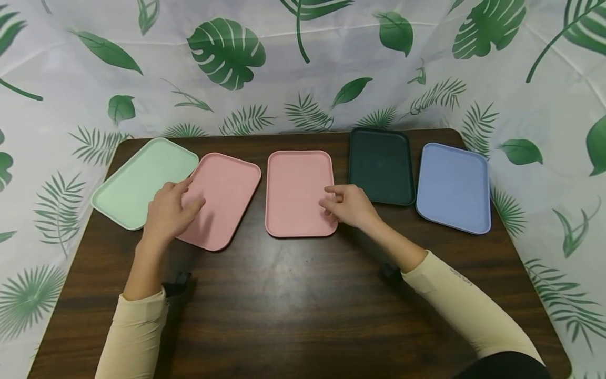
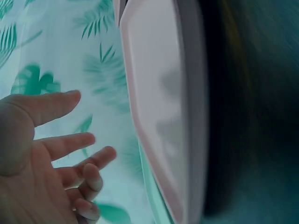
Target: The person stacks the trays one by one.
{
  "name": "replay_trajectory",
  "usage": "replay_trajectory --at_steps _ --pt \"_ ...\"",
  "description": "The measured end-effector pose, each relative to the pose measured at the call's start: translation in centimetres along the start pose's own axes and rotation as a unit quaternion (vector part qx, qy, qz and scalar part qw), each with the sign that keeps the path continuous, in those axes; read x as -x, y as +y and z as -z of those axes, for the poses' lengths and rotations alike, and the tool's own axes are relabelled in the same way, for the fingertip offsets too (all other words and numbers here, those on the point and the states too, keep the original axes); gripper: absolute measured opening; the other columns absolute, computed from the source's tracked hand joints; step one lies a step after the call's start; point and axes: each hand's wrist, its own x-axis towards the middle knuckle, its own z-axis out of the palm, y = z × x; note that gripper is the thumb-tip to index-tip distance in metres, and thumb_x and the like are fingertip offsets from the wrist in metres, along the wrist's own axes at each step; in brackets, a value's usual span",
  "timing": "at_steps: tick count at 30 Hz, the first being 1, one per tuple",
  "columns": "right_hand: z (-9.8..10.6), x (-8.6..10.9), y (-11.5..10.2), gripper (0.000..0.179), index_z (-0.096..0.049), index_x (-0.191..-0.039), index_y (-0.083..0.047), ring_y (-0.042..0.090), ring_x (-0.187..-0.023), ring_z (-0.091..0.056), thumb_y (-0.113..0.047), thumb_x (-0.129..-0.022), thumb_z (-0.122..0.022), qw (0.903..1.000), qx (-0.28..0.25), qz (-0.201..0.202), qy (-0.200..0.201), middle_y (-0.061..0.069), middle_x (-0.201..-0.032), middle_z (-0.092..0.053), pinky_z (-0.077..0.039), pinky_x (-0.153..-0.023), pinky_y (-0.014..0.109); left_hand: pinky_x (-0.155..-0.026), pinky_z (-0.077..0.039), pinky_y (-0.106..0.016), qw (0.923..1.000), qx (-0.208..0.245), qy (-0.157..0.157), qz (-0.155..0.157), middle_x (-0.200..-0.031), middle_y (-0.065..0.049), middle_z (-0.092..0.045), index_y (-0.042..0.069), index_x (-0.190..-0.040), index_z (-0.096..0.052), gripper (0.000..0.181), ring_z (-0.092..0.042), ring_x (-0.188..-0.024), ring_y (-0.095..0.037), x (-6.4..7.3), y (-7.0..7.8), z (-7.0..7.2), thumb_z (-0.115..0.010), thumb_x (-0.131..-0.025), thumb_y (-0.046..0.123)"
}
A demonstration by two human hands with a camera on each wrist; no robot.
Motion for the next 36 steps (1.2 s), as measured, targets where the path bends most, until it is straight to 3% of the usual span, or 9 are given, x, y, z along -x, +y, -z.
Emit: replay_trajectory --at_steps 7,10,14,18,21,24,29,36 --pt "-1.2 -2.6 -2.1 0.051 -0.056 -0.136 0.000 0.024 -0.068 -0.071 -0.025 -0.094 -0.067 0.9968 -0.071 0.007 -0.035 0.007 -0.079 -0.073 -0.056 -0.058 0.038 -0.077 -0.039 -0.067 0.9938 -0.057 -0.027 0.092 -0.112 -0.035 -0.053 -0.009 -0.137 -0.047 0.064 -0.051 -0.100 -0.056 3.4 -2.7 1.8 -0.056 -0.096 0.039" --pt "-2.1 -3.7 -3.1 0.052 -0.053 -0.139 0.000 0.028 -0.071 -0.071 -0.024 -0.094 -0.066 0.9930 -0.104 -0.004 -0.056 0.010 -0.082 -0.073 -0.056 -0.058 0.039 -0.077 -0.040 -0.066 0.9874 -0.079 -0.051 0.127 -0.109 -0.035 -0.054 -0.011 -0.136 -0.046 0.069 -0.051 -0.099 -0.055 4.2 -3.4 2.1 -0.053 -0.097 0.046" --pt "-3.8 -5.0 -4.8 0.052 -0.053 -0.139 -0.001 0.026 -0.069 -0.071 -0.025 -0.094 -0.066 0.9898 -0.121 -0.017 -0.073 0.010 -0.081 -0.073 -0.056 -0.054 0.036 -0.076 -0.042 -0.064 0.9806 -0.080 -0.095 0.152 -0.111 -0.036 -0.057 -0.014 -0.135 -0.046 0.075 -0.054 -0.099 -0.055 4.7 -4.1 2.2 -0.048 -0.098 0.051" --pt "-6.1 -6.1 -6.5 0.052 -0.053 -0.139 -0.001 0.024 -0.066 -0.071 -0.024 -0.094 -0.065 0.9885 -0.125 -0.027 -0.081 0.009 -0.079 -0.073 -0.055 -0.053 0.035 -0.079 -0.043 -0.063 0.9755 -0.064 -0.138 0.159 -0.116 -0.036 -0.059 -0.015 -0.135 -0.044 0.078 -0.057 -0.100 -0.052 4.8 -4.9 2.0 -0.044 -0.098 0.054" --pt "-7.7 -6.6 -7.3 0.053 -0.052 -0.140 -0.001 0.023 -0.063 -0.070 -0.024 -0.095 -0.066 0.9877 -0.127 -0.033 -0.085 0.010 -0.076 -0.072 -0.055 -0.053 0.034 -0.075 -0.044 -0.059 0.9758 -0.049 -0.149 0.152 -0.106 -0.032 -0.062 -0.015 -0.132 -0.046 0.078 -0.059 -0.090 -0.044 4.8 -5.3 1.7 -0.044 -0.098 0.055" --pt "-8.8 -7.0 -7.8 0.054 -0.051 -0.141 -0.002 0.020 -0.059 -0.069 -0.024 -0.094 -0.066 0.9885 -0.119 -0.040 -0.085 0.008 -0.072 -0.072 -0.055 -0.052 0.032 -0.071 -0.044 -0.056 0.9775 -0.041 -0.145 0.148 -0.097 -0.028 -0.062 -0.014 -0.131 -0.048 0.076 -0.057 -0.082 -0.038 4.8 -5.5 1.3 -0.045 -0.098 0.055" --pt "-10.0 -7.8 -8.6 0.057 -0.049 -0.142 -0.001 0.018 -0.052 -0.067 -0.023 -0.093 -0.068 0.9920 -0.090 -0.048 -0.074 0.006 -0.064 -0.069 -0.053 -0.049 0.030 -0.078 -0.042 -0.063 0.9808 -0.038 -0.129 0.141 -0.107 -0.035 -0.060 -0.017 -0.132 -0.046 0.078 -0.058 -0.091 -0.044 4.7 -5.5 1.0 -0.046 -0.098 0.053" --pt "-10.8 -8.8 -9.2 0.063 -0.043 -0.146 -0.001 0.026 -0.063 -0.071 -0.023 -0.093 -0.068 0.9895 -0.086 -0.074 -0.089 0.006 -0.062 -0.069 -0.053 -0.050 0.030 -0.080 -0.040 -0.066 0.9824 -0.040 -0.113 0.143 -0.109 -0.036 -0.060 -0.015 -0.131 -0.048 0.072 -0.059 -0.094 -0.047 4.4 -5.3 0.6 -0.048 -0.098 0.049"
